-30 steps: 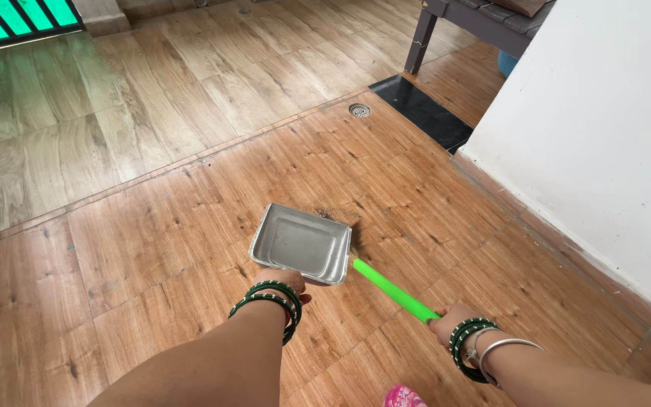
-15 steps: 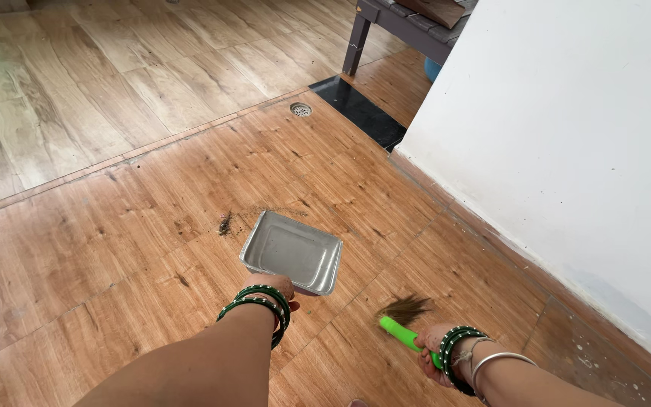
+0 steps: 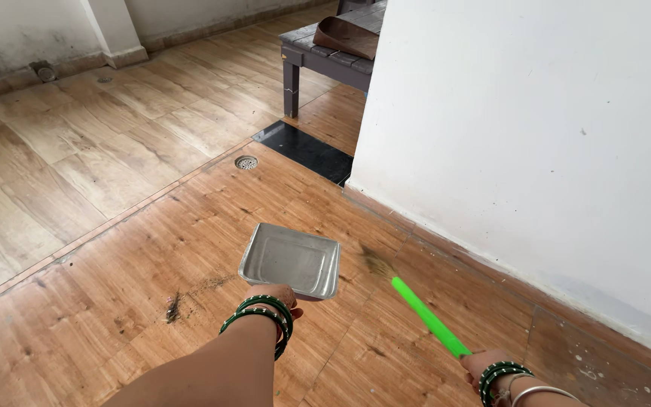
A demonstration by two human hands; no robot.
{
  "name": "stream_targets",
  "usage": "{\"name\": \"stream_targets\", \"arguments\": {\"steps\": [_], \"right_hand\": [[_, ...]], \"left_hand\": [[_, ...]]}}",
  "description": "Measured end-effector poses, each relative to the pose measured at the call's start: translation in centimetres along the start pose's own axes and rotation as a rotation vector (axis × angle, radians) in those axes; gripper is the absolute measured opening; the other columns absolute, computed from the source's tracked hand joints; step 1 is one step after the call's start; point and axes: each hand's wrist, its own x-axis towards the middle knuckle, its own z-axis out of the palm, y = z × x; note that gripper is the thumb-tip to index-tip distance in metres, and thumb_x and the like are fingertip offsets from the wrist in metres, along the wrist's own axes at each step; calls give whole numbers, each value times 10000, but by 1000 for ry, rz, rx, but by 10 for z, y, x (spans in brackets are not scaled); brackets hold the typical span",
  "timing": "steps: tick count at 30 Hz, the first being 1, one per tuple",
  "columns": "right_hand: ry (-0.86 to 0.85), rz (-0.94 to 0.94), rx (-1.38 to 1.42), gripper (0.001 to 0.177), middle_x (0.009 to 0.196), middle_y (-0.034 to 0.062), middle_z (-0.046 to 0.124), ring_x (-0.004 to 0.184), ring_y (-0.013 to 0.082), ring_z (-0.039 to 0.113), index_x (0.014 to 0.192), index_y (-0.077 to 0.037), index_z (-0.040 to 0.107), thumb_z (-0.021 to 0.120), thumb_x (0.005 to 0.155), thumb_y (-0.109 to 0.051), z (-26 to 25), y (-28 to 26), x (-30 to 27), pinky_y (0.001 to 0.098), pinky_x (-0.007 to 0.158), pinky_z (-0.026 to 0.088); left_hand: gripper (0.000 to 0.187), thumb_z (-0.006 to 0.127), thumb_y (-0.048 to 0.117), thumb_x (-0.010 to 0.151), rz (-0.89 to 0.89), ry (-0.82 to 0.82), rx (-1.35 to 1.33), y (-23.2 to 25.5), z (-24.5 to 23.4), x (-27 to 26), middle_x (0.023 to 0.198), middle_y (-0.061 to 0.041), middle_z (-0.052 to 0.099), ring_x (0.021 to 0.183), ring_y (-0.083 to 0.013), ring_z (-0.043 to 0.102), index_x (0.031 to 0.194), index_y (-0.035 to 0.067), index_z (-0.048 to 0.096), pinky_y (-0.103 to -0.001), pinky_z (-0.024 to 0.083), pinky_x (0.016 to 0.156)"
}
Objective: The person sweeps debris from a balcony floor into a dustpan using a small hand broom.
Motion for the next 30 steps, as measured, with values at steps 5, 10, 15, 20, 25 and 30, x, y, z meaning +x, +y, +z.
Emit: {"name": "stream_targets", "arguments": {"steps": [5,10,15,20,25,30], "right_hand": [[68,218,165,399,642,112,581,458,207,543,990,86,697,682,979,-313,-91,4,63,355,412,415],[69,219,224,380,649,113,588,467,207,552,996,84,689,681,977,-296,-72,-16,59,355,419,427],[49,180,222,362,656,115,595,476,206,560,1002,82,681,680,974,-279,-83,-45,88,356,425,439],[65,104,196,343,663,116,601,485,205,568,1008,80,673,679,972,-262,-101,-124,120,356,432,451],[-11,19,138,326,670,117,608,494,204,576,1014,77,665,678,970,-245,-64,-217,146,356,439,463],[-116,-49,45,308,677,118,615,503,203,584,1020,75,656,677,968,-228,-13,-291,160,357,446,475]], "left_hand": [[342,594,-29,949,8,-33,-107,40,63,-43,965,-201,729,661,-217,741,1291,-46,581,-266,524,481],[311,639,-32,920,25,-147,-20,55,90,-54,987,-186,729,655,-210,722,1231,-45,634,-259,529,501],[273,621,8,936,-20,-70,78,70,88,-15,954,-204,734,630,-217,723,1192,-80,655,-280,536,493],[296,604,-54,931,-39,-3,-163,94,84,38,965,-215,718,620,-252,709,1212,-141,635,-300,528,490],[340,586,-14,943,-31,97,-68,143,58,50,1040,-196,761,614,-217,733,1274,-77,630,-281,545,516],[412,581,-22,951,-15,164,-113,165,32,47,1066,-131,757,632,-208,721,1358,40,552,-296,539,544]]}}
